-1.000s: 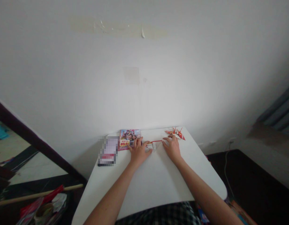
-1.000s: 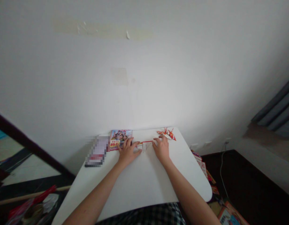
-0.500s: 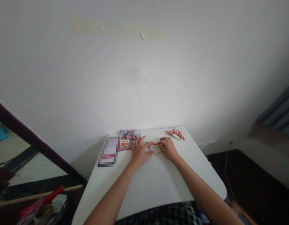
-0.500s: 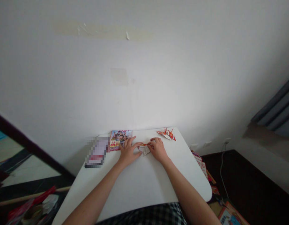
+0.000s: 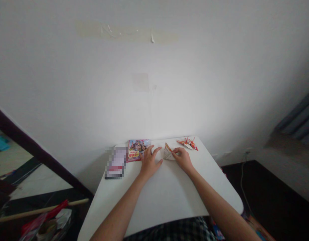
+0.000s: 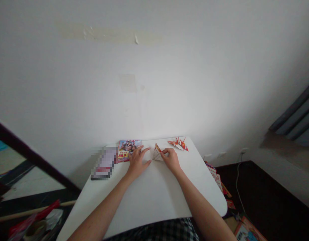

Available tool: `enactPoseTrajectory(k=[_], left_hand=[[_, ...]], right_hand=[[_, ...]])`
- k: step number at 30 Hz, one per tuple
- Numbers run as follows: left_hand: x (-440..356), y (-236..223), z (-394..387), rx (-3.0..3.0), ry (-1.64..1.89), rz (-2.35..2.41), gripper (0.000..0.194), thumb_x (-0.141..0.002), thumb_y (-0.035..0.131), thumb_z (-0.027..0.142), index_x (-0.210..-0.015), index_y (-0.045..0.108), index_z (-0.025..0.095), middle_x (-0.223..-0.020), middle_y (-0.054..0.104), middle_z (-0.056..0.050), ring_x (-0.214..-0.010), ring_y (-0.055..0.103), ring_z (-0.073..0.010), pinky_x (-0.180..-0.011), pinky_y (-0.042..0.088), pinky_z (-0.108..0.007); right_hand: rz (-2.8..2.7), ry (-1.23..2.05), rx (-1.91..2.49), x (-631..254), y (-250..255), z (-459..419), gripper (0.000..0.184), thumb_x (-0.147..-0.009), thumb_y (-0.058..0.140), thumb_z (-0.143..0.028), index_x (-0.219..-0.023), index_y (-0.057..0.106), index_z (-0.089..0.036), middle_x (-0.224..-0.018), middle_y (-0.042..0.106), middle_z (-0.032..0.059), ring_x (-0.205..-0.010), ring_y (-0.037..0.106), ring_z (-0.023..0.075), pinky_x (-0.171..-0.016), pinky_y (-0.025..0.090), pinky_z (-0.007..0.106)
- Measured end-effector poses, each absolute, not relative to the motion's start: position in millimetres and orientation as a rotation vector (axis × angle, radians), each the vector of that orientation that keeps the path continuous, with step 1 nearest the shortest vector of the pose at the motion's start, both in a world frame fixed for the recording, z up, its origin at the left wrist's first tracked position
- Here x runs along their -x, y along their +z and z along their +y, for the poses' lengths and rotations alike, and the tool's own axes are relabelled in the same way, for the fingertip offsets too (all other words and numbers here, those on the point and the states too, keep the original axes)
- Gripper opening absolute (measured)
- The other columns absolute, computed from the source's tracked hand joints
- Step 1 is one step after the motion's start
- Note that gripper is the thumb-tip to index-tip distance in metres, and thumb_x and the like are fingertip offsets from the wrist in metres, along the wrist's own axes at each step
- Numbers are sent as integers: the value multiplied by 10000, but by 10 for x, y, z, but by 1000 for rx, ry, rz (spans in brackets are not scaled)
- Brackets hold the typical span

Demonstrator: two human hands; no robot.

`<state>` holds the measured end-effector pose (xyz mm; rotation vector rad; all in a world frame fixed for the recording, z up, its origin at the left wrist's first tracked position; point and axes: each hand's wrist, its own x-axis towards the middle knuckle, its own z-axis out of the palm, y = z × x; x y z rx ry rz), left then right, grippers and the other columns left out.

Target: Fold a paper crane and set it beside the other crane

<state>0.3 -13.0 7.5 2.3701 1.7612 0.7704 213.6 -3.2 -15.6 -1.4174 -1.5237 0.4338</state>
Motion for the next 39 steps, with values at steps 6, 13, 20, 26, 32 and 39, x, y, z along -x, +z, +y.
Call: enactPoseTrajectory(k=[6,13,20,26,32,39], left_hand=[[-44,51,-131,-2398,765,1652,276,-859,669,352,-1119,741,410,-1483,491,-7,-1426,344,-311,-1195,176,-632],[-99,58,-140,-2369,720,1639,307,-870,663,375,-1166,726,430,-1472,538,4,-1419,357,-314,-1190,148,-642],[-95,28,-122,-2364,726,1652,268,-888,634,406,-1133,740,432,-1466,561,6,-1415,366,-324,-1168,140,-679],[-102,29,-129,-2361,706,1640,312,-878,644,417,-1180,716,439,-1474,553,-10,-1406,360,-332,-1145,133,-711],[-103,34,-131,-2342,704,1652,321,-868,665,406,-1182,709,459,-1487,544,-2,-1421,343,-338,-1144,98,-742],[-108,16,-118,-2332,711,1608,335,-881,647,471,-1212,693,449,-1411,622,-8,-1393,409,-336,-1148,75,-757]], right_hand=[[-1397,473,1306,-2089,-149,-55,224,-852,577,-422,-752,588,-221,-1163,720,121,-1129,646,252,-1034,449,446],[-1441,540,1273,-2049,-156,-80,217,-859,597,-428,-794,585,-221,-1294,669,132,-1222,611,247,-1093,413,447],[-1464,703,1179,-2036,-119,-101,237,-815,652,-458,-817,600,-227,-1176,734,84,-1095,676,233,-1006,492,405],[-1481,673,1152,-2037,-71,-125,255,-851,595,-396,-993,699,-212,-1054,751,68,-1035,677,218,-984,501,384],[-1440,618,1173,-2053,-175,-78,242,-767,659,-334,-971,656,-204,-923,743,47,-918,695,215,-913,529,386],[-1503,650,1148,-2060,-208,-55,359,-846,633,-369,-1165,617,-206,-979,750,62,-988,700,220,-961,505,410]])
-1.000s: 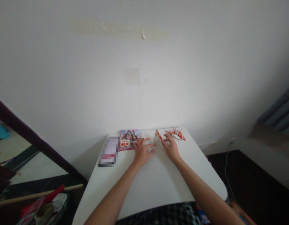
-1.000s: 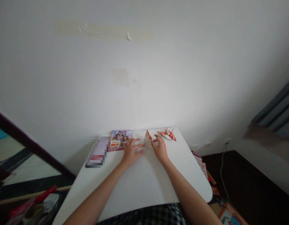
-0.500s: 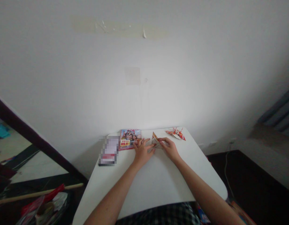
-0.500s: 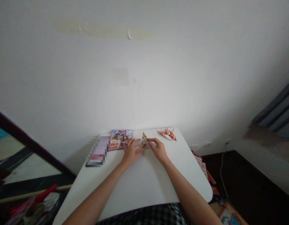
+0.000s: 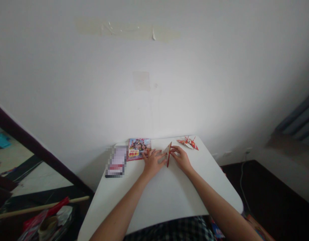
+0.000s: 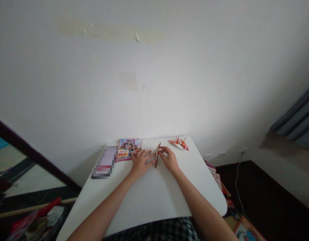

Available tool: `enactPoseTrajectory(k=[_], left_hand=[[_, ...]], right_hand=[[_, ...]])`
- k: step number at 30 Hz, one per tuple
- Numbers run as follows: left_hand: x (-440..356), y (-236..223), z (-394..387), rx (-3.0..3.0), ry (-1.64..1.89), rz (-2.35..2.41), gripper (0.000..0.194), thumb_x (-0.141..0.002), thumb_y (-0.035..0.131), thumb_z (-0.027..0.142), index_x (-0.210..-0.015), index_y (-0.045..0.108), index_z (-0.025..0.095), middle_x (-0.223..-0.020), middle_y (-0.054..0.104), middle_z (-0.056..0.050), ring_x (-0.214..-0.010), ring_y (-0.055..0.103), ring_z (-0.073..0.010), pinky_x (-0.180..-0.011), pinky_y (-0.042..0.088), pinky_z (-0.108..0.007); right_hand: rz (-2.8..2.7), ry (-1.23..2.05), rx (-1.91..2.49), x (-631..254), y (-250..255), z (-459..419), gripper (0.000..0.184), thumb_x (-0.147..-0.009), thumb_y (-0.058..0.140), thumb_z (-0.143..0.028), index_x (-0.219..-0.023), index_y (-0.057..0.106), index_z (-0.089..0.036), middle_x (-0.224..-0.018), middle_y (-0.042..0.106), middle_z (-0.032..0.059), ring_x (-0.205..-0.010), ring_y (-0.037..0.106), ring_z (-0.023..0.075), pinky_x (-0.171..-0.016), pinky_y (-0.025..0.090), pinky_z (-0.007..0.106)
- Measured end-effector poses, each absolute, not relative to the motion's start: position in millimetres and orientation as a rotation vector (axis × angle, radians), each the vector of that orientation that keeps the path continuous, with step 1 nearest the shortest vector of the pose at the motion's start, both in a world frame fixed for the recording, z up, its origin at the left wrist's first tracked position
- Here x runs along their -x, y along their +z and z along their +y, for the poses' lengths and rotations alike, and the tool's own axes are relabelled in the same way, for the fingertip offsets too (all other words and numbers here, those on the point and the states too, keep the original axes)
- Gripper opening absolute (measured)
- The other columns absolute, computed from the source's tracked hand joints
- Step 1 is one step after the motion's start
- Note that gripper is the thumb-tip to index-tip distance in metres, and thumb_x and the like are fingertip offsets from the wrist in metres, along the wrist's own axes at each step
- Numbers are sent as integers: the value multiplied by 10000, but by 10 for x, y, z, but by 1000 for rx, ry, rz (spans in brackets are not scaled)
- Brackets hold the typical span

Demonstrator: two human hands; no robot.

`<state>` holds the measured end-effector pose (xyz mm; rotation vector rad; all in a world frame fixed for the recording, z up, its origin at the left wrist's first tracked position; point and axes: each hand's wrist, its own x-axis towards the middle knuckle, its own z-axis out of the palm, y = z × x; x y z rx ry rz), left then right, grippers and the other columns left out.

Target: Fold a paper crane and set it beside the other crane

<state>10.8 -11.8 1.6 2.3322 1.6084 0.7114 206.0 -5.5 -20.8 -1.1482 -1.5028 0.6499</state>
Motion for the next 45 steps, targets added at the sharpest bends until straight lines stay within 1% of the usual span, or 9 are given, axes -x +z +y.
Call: enactPoseTrajectory(k=[4,10,22,28,32,38,45], left_hand=[[-111,-9,-95,-2310,751,1580,356,-869,659,504,-1216,691,430,-1343,675,-6,-1362,459,-320,-1161,60,-745],[-123,-24,-80,-2268,810,1606,336,-849,688,497,-1171,719,405,-1321,688,-17,-1329,497,-313,-1166,76,-735],[-122,-3,-84,-2258,836,1608,315,-843,709,452,-1150,734,384,-1328,679,-40,-1336,504,-304,-1186,76,-719],[-101,-5,-71,-2237,836,1604,307,-838,721,425,-1139,740,370,-1332,675,-43,-1345,503,-314,-1183,105,-727],[-86,4,-56,-2223,843,1616,312,-832,732,395,-1142,741,362,-1324,678,-47,-1331,515,-308,-1192,127,-701],[-39,23,-27,-2235,864,1631,299,-819,744,381,-1114,757,334,-1301,689,-47,-1293,540,-292,-1187,206,-640],[21,-43,15,-2236,866,1691,308,-823,732,409,-1129,746,376,-1327,673,-28,-1322,500,-313,-1189,162,-680]], right_hand=[[-1549,631,1165,-2053,-199,-55,385,-844,648,-346,-1208,638,-219,-1003,757,56,-1004,693,222,-992,483,421],[-1616,539,1173,-2059,-238,-30,385,-834,692,-340,-1209,676,-254,-1008,760,46,-1042,663,241,-1019,450,450],[-1674,496,1202,-2066,-255,-8,405,-855,683,-340,-1255,659,-285,-1012,755,39,-1045,657,237,-1008,469,442],[-1671,489,1206,-2060,-220,-32,393,-859,658,-301,-1252,663,-280,-1010,754,39,-1037,662,228,-994,478,424],[-1673,481,1220,-2072,-216,-33,399,-861,647,-294,-1259,658,-269,-1001,756,42,-1031,660,232,-988,475,422],[-1730,414,1225,-2126,-231,-13,448,-852,629,-230,-1298,627,-274,-1007,755,36,-1009,653,234,-980,472,421],[-1848,341,1227,-2178,-221,-30,532,-850,600,-154,-1363,583,-292,-1057,731,35,-1047,617,232,-991,459,406]])
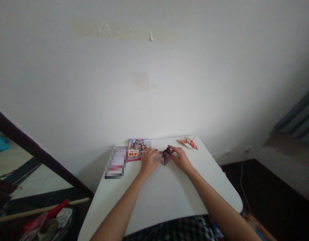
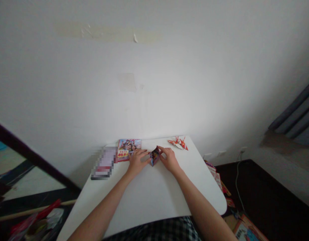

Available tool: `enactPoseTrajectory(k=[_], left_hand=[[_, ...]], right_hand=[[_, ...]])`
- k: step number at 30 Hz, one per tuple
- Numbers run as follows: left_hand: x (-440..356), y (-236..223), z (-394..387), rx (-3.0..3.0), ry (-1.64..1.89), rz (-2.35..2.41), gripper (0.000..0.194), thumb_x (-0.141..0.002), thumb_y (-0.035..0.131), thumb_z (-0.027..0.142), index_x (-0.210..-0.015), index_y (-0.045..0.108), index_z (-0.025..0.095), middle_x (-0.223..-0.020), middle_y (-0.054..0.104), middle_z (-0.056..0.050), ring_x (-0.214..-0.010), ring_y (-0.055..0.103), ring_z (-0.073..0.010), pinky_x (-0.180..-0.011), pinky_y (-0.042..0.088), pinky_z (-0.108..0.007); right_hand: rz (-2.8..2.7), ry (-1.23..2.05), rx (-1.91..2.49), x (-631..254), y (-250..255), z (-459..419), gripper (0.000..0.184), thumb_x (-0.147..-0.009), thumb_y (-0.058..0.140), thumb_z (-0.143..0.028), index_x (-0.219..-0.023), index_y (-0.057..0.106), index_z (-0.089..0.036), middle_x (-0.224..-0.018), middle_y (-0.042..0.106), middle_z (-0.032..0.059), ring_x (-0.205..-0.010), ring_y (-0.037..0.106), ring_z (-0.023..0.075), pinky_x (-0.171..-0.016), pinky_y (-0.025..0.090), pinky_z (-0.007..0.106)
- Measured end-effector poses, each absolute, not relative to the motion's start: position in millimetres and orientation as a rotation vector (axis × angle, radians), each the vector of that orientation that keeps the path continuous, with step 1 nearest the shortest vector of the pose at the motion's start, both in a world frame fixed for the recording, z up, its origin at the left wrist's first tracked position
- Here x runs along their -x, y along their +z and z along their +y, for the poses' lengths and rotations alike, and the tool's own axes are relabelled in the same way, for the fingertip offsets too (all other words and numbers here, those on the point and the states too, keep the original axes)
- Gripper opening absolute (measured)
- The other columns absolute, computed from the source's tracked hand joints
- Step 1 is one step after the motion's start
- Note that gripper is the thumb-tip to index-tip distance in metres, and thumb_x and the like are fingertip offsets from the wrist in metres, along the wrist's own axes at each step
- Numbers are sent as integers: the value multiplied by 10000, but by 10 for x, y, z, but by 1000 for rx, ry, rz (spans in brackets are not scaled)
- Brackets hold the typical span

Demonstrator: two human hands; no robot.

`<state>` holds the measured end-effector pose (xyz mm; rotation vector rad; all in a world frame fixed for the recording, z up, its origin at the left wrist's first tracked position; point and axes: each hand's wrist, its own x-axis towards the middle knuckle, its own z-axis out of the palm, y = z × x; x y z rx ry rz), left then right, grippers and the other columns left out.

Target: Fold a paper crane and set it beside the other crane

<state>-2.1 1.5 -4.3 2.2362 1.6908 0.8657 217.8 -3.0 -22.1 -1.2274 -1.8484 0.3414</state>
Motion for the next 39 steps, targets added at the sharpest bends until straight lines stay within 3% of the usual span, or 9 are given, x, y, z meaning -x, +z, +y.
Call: enactPoseTrajectory(k=[7,15,21,29,39], left_hand=[[88,-14,44,-2262,770,1728,296,-825,731,391,-1119,750,363,-1356,654,-42,-1340,482,-344,-1149,175,-742],[193,-24,91,-2315,683,1692,407,-792,751,487,-1192,716,416,-1409,608,-41,-1359,454,-331,-1172,200,-675],[177,-21,82,-2309,727,1680,310,-895,610,525,-1167,725,435,-1392,617,-29,-1348,452,-302,-1174,206,-657],[85,39,-35,-2381,678,1689,312,-889,619,518,-1188,698,485,-1401,609,-19,-1377,414,-333,-1140,119,-768],[72,15,-57,-2409,615,1701,367,-843,672,517,-1208,688,486,-1432,574,-28,-1397,370,-360,-1131,82,-791]], right_hand=[[-1973,284,1220,-2177,-147,-112,511,-879,533,-85,-1323,629,-318,-1049,674,61,-1064,569,226,-991,460,404],[-2064,272,1203,-2163,-132,-144,424,-918,513,-116,-1229,704,-333,-1092,649,82,-1085,555,244,-978,473,431],[-2094,243,1213,-2157,-153,-151,449,-897,547,-102,-1204,717,-382,-1130,638,73,-1111,560,248,-992,471,439],[-2112,222,1243,-2150,-168,-152,430,-867,614,-123,-1175,730,-398,-1160,647,65,-1148,551,260,-1005,465,457],[-2068,246,1232,-2147,-212,-121,364,-804,711,-180,-1124,756,-348,-1152,678,69,-1144,561,269,-997,478,465]])
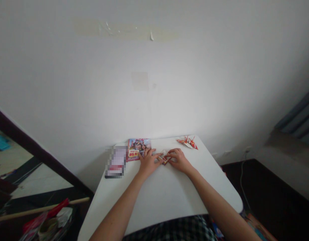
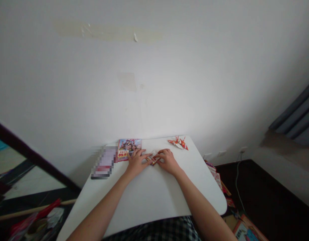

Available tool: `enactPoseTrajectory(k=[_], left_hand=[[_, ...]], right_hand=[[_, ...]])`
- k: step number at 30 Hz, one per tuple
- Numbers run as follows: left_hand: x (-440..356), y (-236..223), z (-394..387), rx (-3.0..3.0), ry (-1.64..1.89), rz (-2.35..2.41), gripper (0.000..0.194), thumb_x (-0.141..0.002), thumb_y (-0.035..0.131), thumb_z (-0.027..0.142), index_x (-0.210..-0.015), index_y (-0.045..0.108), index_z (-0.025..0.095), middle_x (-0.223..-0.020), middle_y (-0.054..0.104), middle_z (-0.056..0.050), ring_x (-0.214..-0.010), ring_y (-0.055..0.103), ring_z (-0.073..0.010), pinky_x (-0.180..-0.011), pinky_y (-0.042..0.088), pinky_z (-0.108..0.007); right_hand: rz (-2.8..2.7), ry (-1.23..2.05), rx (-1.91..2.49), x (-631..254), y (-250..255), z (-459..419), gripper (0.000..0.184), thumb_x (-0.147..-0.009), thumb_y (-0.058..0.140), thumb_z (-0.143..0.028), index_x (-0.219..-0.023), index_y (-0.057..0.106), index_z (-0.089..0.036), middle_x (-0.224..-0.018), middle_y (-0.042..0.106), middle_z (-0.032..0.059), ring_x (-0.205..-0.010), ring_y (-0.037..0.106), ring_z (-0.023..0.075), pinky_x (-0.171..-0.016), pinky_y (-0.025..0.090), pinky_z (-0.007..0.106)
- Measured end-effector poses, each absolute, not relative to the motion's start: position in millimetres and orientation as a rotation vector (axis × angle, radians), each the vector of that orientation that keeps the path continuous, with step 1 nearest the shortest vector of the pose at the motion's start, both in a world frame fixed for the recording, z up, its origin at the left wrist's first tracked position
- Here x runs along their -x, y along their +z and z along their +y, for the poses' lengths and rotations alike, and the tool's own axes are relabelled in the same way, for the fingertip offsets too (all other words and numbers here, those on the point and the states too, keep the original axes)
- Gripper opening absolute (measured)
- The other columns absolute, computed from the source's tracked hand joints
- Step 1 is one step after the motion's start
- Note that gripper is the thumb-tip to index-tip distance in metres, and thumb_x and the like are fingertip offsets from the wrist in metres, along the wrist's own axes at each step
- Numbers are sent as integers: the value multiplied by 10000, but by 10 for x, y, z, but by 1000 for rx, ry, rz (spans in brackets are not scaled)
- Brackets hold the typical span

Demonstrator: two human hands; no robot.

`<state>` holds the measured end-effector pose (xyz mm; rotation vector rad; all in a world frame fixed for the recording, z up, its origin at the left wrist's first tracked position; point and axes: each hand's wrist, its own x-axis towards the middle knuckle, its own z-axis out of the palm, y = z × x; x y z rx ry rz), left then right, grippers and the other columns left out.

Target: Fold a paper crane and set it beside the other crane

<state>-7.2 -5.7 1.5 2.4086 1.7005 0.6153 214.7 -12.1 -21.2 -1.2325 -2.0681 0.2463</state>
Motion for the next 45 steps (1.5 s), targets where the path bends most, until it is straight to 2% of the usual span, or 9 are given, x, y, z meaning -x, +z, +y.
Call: enactPoseTrajectory(k=[5,12,18,30,41,45], left_hand=[[67,15,-59,-2419,612,1706,366,-836,682,518,-1200,693,484,-1431,573,-28,-1399,365,-357,-1139,78,-781],[69,18,-63,-2419,611,1697,385,-819,693,539,-1196,703,462,-1443,559,-35,-1387,365,-366,-1141,81,-776],[59,53,-84,-2424,581,1691,407,-819,707,516,-1224,663,525,-1457,543,-26,-1395,346,-356,-1138,75,-770],[52,48,-77,-2431,504,1703,338,-848,625,600,-1169,699,523,-1493,505,2,-1427,307,-382,-1135,61,-786],[32,78,-59,-2406,432,1754,407,-780,685,630,-1176,693,533,-1525,477,5,-1440,287,-403,-1143,101,-765],[21,81,-60,-2407,448,1754,428,-758,688,657,-1168,695,533,-1522,479,-2,-1437,298,-396,-1131,115,-776]], right_hand=[[-2043,255,1229,-2158,-252,-84,333,-787,747,-237,-1115,758,-298,-1128,696,80,-1118,578,270,-980,484,458],[-2046,250,1214,-2160,-242,-87,317,-787,780,-307,-1104,763,-307,-1131,691,84,-1117,585,273,-975,485,449],[-2080,221,1240,-2153,-229,-102,236,-828,757,-333,-1063,780,-338,-1143,677,78,-1139,564,272,-996,470,451],[-2083,234,1257,-2146,-269,-87,230,-832,755,-349,-1060,778,-328,-1154,676,68,-1134,560,251,-1005,465,430],[-2077,208,1275,-2139,-288,-82,218,-868,720,-380,-1068,769,-309,-1148,677,69,-1132,560,237,-998,464,405],[-2070,187,1295,-2124,-294,-86,279,-857,731,-371,-1118,747,-274,-1153,667,82,-1133,555,238,-1001,466,401]])
